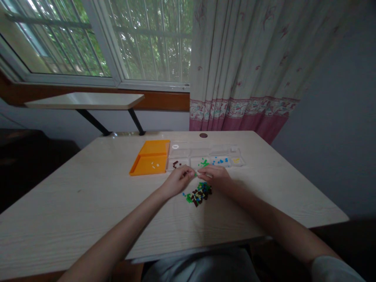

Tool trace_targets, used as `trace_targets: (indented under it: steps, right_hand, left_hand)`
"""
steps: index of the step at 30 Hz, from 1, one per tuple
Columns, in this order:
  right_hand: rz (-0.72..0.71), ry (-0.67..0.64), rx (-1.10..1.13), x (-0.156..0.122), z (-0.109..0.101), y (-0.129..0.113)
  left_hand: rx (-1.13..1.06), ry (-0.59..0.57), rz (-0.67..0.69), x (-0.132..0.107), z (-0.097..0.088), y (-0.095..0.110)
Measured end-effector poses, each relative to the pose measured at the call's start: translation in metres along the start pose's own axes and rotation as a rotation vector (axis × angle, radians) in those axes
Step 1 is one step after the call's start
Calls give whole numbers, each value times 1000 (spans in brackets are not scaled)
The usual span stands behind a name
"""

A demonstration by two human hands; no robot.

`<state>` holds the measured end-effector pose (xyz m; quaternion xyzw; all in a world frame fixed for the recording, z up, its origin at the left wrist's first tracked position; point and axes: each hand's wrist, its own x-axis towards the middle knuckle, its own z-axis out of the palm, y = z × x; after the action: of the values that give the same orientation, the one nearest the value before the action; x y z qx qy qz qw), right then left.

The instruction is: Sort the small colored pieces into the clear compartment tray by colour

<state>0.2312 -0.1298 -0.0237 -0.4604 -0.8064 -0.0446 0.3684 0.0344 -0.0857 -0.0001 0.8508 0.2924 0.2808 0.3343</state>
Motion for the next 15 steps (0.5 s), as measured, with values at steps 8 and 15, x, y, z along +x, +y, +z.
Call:
trace_targets:
  steps: [8,15]
  right_hand:
    - [-11,5,67,1,-1,-12]
    - [-36,11,80,1,-4,-14]
  left_hand:
    - [-58,-2,6,-1,4,0]
    - [-65,-8,-22,0,5,-1]
